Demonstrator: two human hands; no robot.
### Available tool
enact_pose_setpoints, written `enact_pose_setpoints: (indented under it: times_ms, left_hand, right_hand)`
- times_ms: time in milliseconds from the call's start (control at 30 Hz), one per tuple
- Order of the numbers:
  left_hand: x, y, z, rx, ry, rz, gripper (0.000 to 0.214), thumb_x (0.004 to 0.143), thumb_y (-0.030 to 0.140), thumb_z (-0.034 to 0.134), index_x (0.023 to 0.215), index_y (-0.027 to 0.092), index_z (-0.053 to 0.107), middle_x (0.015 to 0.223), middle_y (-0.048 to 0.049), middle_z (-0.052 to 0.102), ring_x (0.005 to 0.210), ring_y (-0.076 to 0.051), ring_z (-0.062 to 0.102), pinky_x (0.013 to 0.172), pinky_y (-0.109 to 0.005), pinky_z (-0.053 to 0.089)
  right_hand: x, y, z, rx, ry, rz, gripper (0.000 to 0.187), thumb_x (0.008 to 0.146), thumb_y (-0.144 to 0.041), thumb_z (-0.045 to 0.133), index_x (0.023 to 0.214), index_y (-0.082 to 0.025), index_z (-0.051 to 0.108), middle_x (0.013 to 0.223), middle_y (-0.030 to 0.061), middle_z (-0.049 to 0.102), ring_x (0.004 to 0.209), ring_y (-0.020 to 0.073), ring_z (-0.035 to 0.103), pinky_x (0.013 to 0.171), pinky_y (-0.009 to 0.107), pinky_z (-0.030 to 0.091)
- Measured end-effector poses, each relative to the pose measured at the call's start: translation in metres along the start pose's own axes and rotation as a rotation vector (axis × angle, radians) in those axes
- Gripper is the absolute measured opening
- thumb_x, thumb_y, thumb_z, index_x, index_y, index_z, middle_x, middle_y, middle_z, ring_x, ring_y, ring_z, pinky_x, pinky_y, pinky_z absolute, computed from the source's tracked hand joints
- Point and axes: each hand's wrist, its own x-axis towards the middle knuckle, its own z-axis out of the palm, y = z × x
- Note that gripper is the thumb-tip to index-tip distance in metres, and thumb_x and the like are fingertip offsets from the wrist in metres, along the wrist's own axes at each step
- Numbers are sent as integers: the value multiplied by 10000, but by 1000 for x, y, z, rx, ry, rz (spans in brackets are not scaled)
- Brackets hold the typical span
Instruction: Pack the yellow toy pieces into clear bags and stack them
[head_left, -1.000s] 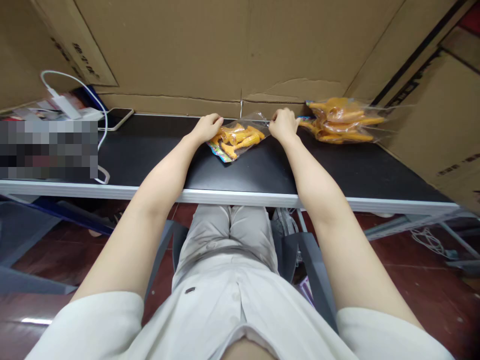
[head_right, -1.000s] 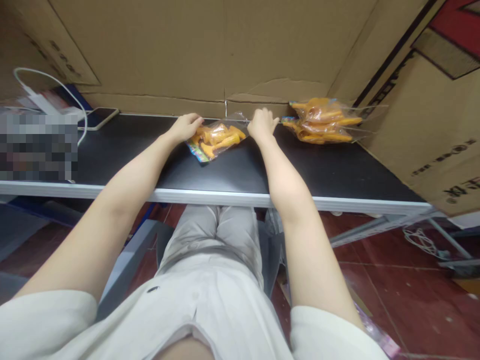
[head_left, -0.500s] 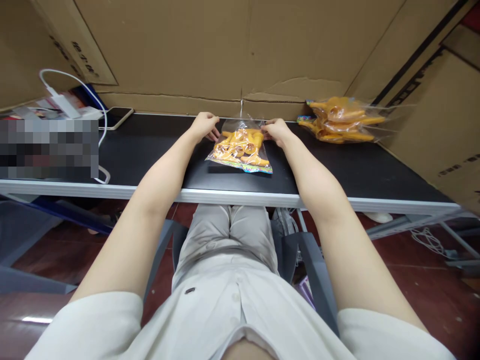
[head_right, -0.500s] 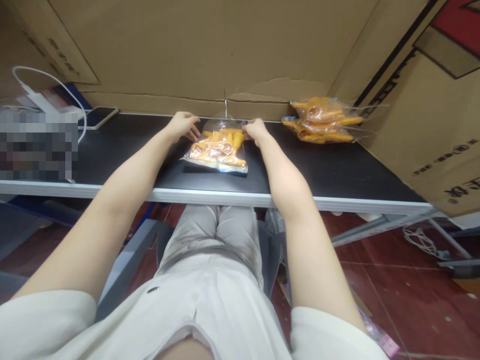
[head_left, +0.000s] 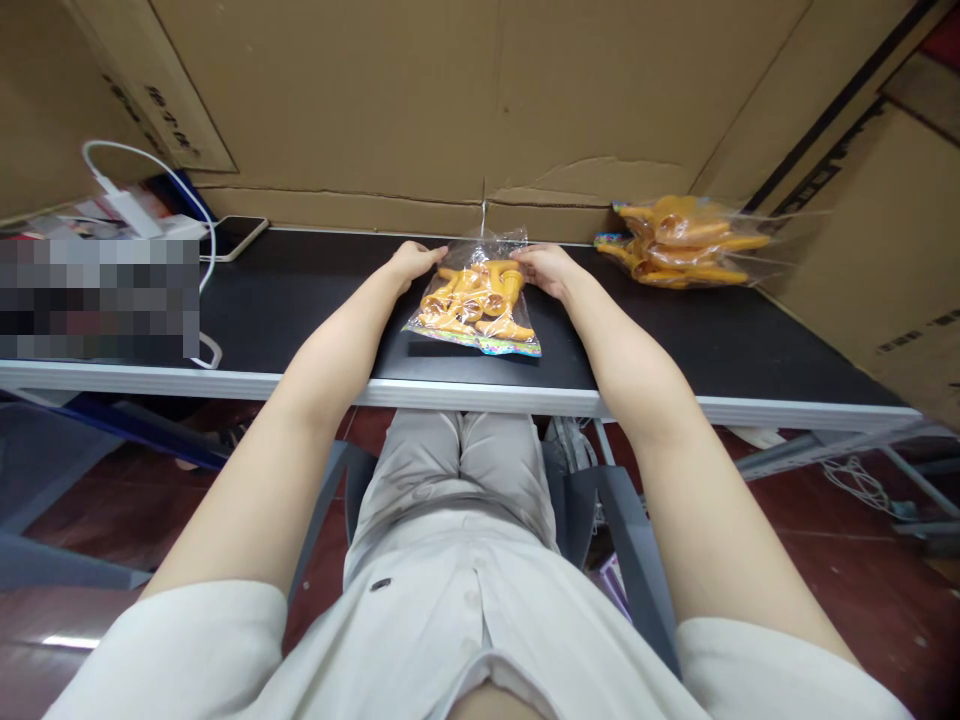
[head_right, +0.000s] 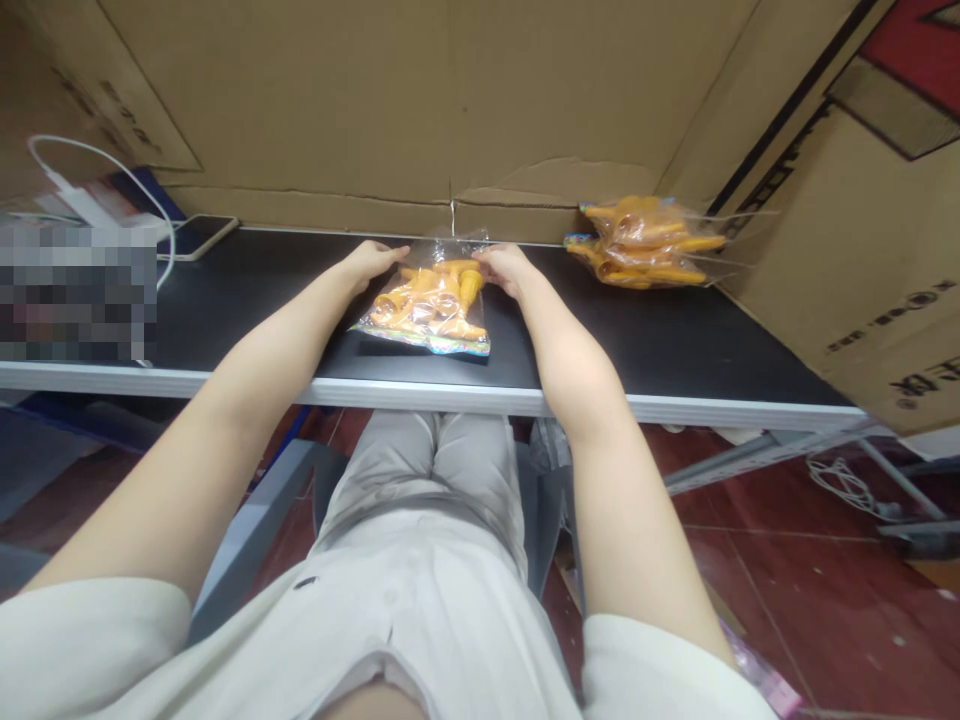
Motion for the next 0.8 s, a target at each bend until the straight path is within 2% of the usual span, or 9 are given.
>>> enact_pose_setpoints:
  times_ms: [133,233,333,433,533,633,800]
  left_hand:
    - [-6,5,3,99,12,-46,375,926,254,906,660,211,646,785,-83,718,1058,-330,773,1066,-428,616]
    - [-8,9,3,91,14,-33,360,894,178,892,636,208,642,674,-40,634,974,-299,760,1047,-400,615]
    - [-6,10,2,58,39,-36,314,827,65,833,631,204,629,663,-29,624,916,-272,744,1029,-373,610]
    - [-3,10,1,-29,72,-58,276,825,42,752,662,207,601,674,-28,634,883,-248,741,998,-362,616]
    - [-3,11,-1,-140,11,-87,241,844,51,708,706,205,585,709,-41,681,897,-240,775,980,-356,619]
    - [-8,13,-4,-202,-88,-109,210,865,87,774,773,203,626,792,-65,764,967,-261,811,980,-363,624]
    - [-18,19,-9,-182,-112,-105,219,889,12,728,762,185,679,757,-50,745,951,-236,825,998,-336,631]
  right_hand:
    - [0,2,1,24,-51,3,382,1073,47,601,734,-126,636,634,-2,625,555,61,570,625,182,464]
    - [-2,2,2,38,-91,10,372,1072,57,586,751,-117,651,681,13,663,588,71,620,645,191,494]
    - [-3,0,2,35,-82,21,384,1066,82,552,748,-113,644,674,6,649,589,66,608,646,184,501]
    - [-1,1,2,51,-50,52,383,1057,88,520,762,-137,617,658,2,632,615,82,617,681,189,539]
    - [2,2,1,66,-54,76,357,1059,65,519,791,-157,601,665,0,630,637,98,631,698,202,562]
    - [3,3,0,51,-67,65,321,1053,55,536,820,-146,630,701,5,646,626,92,625,682,199,538]
    - [2,3,-2,54,-79,23,255,964,88,598,884,-138,685,722,-3,662,643,96,629,717,208,536]
